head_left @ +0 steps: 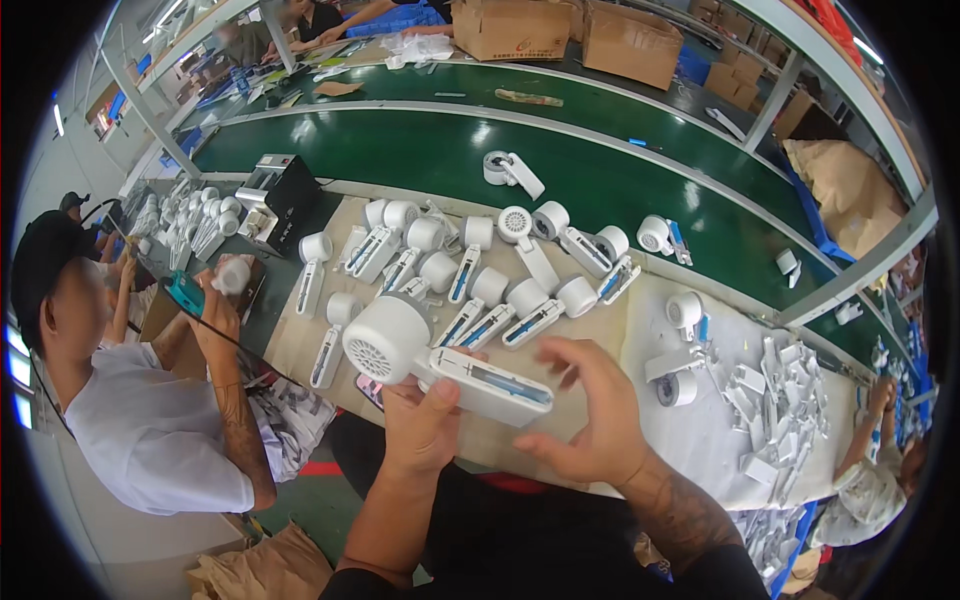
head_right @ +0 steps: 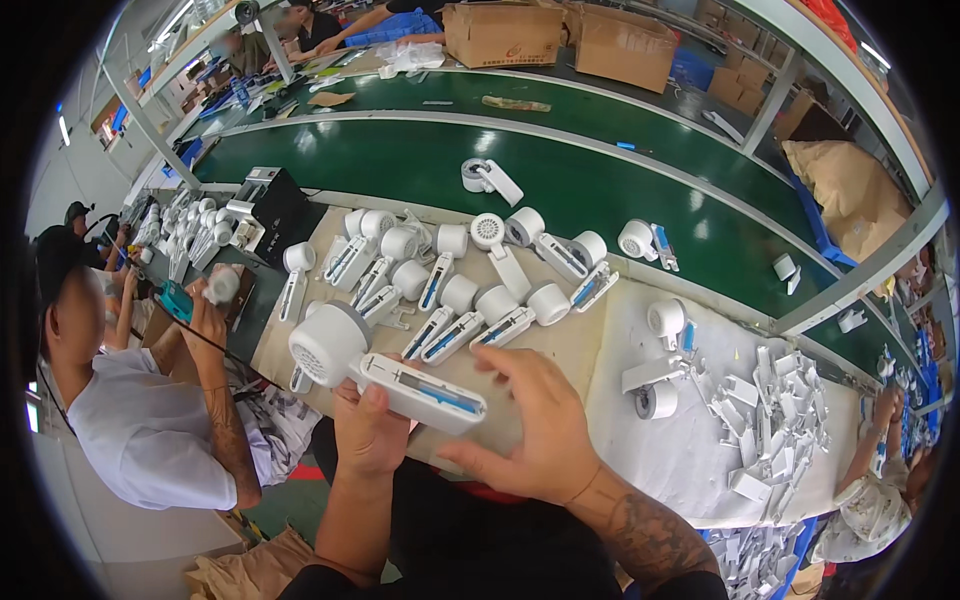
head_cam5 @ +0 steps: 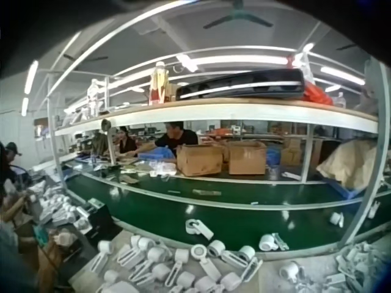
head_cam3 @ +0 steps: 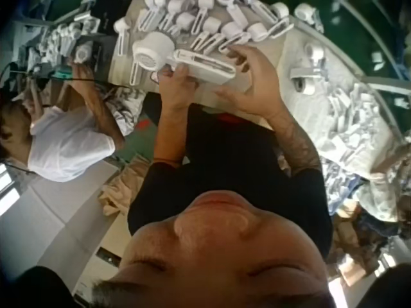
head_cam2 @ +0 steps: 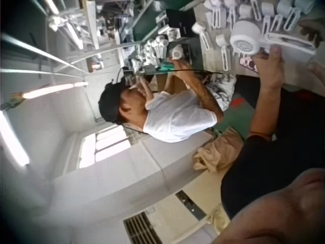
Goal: The person assembles portable handheld fans by attaching the fan head to the handle base and snapping the plastic cover onto the handle by hand.
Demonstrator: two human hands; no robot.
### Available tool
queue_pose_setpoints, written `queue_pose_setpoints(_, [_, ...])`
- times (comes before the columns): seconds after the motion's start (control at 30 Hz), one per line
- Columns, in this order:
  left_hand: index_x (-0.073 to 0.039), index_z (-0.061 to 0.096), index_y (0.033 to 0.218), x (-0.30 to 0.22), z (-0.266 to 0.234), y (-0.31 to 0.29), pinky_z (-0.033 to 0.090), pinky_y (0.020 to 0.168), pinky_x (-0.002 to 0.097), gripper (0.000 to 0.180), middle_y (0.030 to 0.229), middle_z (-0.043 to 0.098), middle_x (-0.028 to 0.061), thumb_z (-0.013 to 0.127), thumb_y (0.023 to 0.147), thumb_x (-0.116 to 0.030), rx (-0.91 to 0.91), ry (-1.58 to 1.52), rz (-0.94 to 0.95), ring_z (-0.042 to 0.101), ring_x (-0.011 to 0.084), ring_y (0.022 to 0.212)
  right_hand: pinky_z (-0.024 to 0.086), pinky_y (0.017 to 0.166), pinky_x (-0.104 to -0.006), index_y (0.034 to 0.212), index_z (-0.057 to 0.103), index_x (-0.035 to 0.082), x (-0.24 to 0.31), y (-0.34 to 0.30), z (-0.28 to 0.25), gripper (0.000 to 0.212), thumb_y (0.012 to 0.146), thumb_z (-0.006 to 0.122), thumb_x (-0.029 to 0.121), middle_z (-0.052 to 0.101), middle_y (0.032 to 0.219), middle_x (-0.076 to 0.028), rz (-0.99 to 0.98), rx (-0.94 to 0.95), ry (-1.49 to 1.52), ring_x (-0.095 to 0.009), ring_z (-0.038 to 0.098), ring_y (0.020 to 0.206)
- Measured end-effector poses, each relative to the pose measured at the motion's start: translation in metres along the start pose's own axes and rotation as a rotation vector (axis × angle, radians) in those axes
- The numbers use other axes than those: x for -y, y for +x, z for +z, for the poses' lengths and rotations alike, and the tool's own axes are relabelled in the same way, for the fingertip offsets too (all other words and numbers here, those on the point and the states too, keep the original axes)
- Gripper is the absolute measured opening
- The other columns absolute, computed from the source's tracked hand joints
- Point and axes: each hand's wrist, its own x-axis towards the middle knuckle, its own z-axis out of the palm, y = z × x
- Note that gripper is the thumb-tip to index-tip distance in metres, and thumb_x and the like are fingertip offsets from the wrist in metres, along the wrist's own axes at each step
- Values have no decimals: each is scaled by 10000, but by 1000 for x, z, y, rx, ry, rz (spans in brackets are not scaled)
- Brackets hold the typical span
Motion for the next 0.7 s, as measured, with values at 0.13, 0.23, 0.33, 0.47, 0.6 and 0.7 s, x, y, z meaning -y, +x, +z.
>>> queue_pose_setpoints(0.13, [-11,628,1148,7,-9,-3,532,898,395,418,1090,684,138,809,827,-208,190,1,-44,658,254,1006,525,795,-375,1184,591,12,0,3,7,736,664,888,440,654,1045,-128,46,272,52,-287,654,915])
queue_pose_setpoints(0.23, [11,601,1225,4,-20,-3,502,999,462,496,1171,664,168,822,801,-123,254,48,105,620,325,1168,506,851,-394,1163,608,40,16,16,5,688,634,919,354,652,1063,-114,-240,-160,-16,-336,643,915])
queue_pose_setpoints(0.33, [6,603,1261,1,-16,-2,472,1030,458,560,1228,646,178,841,777,-144,272,154,151,593,319,1206,487,811,-375,1120,595,62,20,14,6,540,677,885,167,691,1050,-91,-420,-159,-110,-289,638,894])
queue_pose_setpoints(0.47, [-7,612,1270,3,-16,-2,456,1033,439,578,1256,633,175,849,764,-156,311,241,183,575,303,1228,471,732,-352,1014,562,79,28,19,13,401,719,823,6,740,980,-65,-437,-114,-86,-258,633,835])
queue_pose_setpoints(0.6, [-18,612,1271,4,-13,-2,447,1038,431,567,1275,622,167,845,773,-154,325,220,199,565,305,1240,475,718,-339,1005,541,81,25,18,17,407,723,817,-14,738,972,-78,-406,-134,-8,-256,634,807])
queue_pose_setpoints(0.7, [-23,609,1270,5,-14,-3,454,1037,431,566,1284,614,169,846,766,-126,303,253,202,566,313,1238,484,742,-357,1073,544,69,22,15,20,431,735,794,-26,719,1001,-76,-411,-168,16,-254,660,855])
